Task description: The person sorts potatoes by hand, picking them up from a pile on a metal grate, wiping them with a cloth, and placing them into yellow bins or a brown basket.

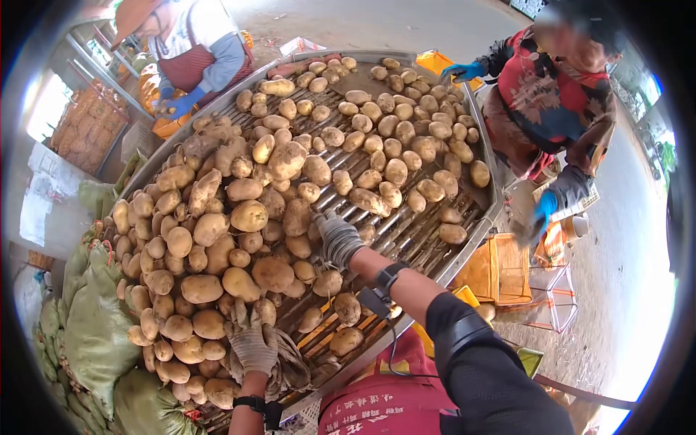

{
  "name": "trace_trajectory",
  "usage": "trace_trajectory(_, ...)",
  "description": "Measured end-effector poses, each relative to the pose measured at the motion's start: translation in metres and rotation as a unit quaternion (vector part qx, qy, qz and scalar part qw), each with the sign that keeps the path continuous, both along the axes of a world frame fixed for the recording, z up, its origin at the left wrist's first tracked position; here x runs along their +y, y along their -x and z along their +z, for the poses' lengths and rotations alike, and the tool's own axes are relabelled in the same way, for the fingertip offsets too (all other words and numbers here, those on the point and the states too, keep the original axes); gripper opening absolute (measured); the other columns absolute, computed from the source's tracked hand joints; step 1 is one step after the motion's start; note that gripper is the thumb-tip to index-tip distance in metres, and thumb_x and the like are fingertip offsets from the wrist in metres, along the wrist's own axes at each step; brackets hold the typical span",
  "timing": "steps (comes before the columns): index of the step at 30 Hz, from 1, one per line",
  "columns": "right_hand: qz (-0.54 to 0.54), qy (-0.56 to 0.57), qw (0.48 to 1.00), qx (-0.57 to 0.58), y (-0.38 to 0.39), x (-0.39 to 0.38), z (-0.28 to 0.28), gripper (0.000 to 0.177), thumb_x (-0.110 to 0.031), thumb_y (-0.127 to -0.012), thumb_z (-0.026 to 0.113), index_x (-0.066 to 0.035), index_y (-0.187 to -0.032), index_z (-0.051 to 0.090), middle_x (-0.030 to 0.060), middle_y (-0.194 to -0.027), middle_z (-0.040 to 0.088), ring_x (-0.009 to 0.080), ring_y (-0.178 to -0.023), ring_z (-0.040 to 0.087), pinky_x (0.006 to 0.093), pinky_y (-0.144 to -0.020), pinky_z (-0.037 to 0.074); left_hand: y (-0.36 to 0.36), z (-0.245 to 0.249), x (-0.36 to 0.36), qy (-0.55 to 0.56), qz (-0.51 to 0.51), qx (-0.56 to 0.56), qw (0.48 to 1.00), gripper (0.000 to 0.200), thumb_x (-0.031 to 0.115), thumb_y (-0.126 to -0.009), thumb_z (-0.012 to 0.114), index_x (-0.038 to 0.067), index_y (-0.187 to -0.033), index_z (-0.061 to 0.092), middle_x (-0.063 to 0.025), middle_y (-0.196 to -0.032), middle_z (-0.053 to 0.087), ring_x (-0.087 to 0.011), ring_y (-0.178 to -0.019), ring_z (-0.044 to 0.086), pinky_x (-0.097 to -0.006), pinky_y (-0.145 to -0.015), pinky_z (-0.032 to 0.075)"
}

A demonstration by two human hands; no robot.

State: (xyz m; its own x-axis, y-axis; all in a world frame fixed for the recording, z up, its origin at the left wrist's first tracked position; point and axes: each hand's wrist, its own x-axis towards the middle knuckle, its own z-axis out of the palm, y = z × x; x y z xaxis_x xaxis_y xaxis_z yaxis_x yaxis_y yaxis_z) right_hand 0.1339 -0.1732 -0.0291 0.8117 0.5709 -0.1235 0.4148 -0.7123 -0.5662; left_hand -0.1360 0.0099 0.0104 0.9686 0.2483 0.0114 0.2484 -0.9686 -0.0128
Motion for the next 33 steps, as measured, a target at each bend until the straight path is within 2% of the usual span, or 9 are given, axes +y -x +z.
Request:
trace_trajectory(5,-0.064,-0.354,0.912,0.196,-0.036,-0.061,0.000,0.069,-0.035,-0.072,0.082,0.000,-0.126,0.056,0.0179,-0.110,0.068,0.0276,-0.099,0.068,0.0354,-0.087,0.056,-0.003,0.010,-0.006,0.017,0.022,0.015,1.000,0.061,0.026,-0.087,0.051,0.009,-0.145,0.046,-0.0220,-0.159,0.026,-0.0434,-0.144,0.027,-0.0537,-0.118,0.017)
trace_trajectory(9,-0.127,-0.253,0.954,0.096,-0.047,-0.111,0.021,0.059,-0.031,-0.072,0.079,-0.002,-0.121,0.061,0.0170,-0.106,0.070,0.0242,-0.096,0.069,0.0354,-0.086,0.056,-0.001,0.008,-0.002,0.023,0.013,0.018,0.999,0.063,0.025,-0.087,0.052,0.011,-0.148,0.043,-0.0212,-0.160,0.024,-0.0433,-0.145,0.025,-0.0537,-0.118,0.017)
trace_trajectory(14,0.103,-0.063,0.992,-0.027,0.004,-0.104,0.026,0.054,-0.020,-0.073,0.076,0.000,-0.121,0.060,0.0194,-0.098,0.068,0.0306,-0.093,0.070,0.0384,-0.083,0.056,-0.002,0.006,-0.003,0.026,0.019,0.022,0.999,0.061,0.023,-0.088,0.051,0.011,-0.147,0.044,-0.0204,-0.161,0.024,-0.0415,-0.145,0.026,-0.0536,-0.119,0.017)
trace_trajectory(15,-0.035,-0.170,0.957,0.232,0.003,-0.088,-0.013,0.047,-0.019,-0.079,0.074,-0.001,-0.120,0.061,0.0214,-0.103,0.066,0.0313,-0.091,0.069,0.0398,-0.081,0.056,-0.001,0.003,-0.001,0.026,0.014,0.022,0.999,0.061,0.023,-0.088,0.051,0.011,-0.147,0.044,-0.0204,-0.161,0.024,-0.0415,-0.145,0.026,-0.0536,-0.119,0.017)
trace_trajectory(17,-0.082,-0.202,0.935,0.279,0.013,-0.074,-0.022,0.040,-0.019,-0.082,0.071,-0.005,-0.119,0.062,0.0232,-0.106,0.062,0.0349,-0.088,0.068,0.0420,-0.077,0.055,0.001,-0.004,0.001,-0.003,0.003,-0.009,1.000,0.060,0.026,-0.087,0.053,0.014,-0.145,0.046,-0.0191,-0.160,0.026,-0.0400,-0.142,0.032,-0.0538,-0.118,0.019)
trace_trajectory(20,0.094,0.031,0.995,-0.012,0.014,-0.076,0.003,0.037,-0.020,-0.080,0.072,-0.009,-0.114,0.064,0.0245,-0.107,0.057,0.0424,-0.088,0.065,0.0457,-0.077,0.054,0.001,0.002,-0.002,0.008,0.005,-0.004,1.000,0.061,0.026,-0.087,0.053,0.014,-0.147,0.045,-0.0183,-0.161,0.024,-0.0390,-0.145,0.028,-0.0532,-0.119,0.017)
trace_trajectory(24,0.003,-0.187,0.980,0.072,-0.008,-0.094,-0.015,0.063,-0.028,-0.071,0.081,-0.006,-0.125,0.059,0.0216,-0.103,0.066,0.0314,-0.086,0.067,0.0402,-0.077,0.055,0.001,0.001,-0.002,0.006,0.010,-0.003,1.000,0.061,0.025,-0.088,0.052,0.013,-0.148,0.044,-0.0172,-0.162,0.023,-0.0381,-0.147,0.025,-0.0533,-0.120,0.016)
trace_trajectory(29,-0.080,-0.569,0.626,0.528,0.005,-0.170,-0.007,0.037,-0.027,-0.088,0.070,-0.006,-0.116,0.057,0.0084,-0.095,0.064,0.0190,-0.088,0.065,0.0309,-0.072,0.058,0.003,0.000,-0.001,-0.009,-0.005,-0.008,1.000,0.060,0.024,-0.089,0.052,0.009,-0.147,0.045,-0.0190,-0.161,0.025,-0.0376,-0.148,0.024,-0.0523,-0.120,0.015)
trace_trajectory(33,-0.063,-0.756,0.420,0.497,0.076,-0.216,0.031,0.039,-0.035,-0.088,0.072,-0.009,-0.113,0.056,0.0198,-0.113,0.063,0.0336,-0.101,0.066,0.0400,-0.081,0.062,0.004,-0.004,0.003,-0.020,-0.021,-0.015,0.999,0.059,0.018,-0.090,0.051,0.004,-0.146,0.043,-0.0222,-0.160,0.025,-0.0399,-0.147,0.024,-0.0501,-0.120,0.017)
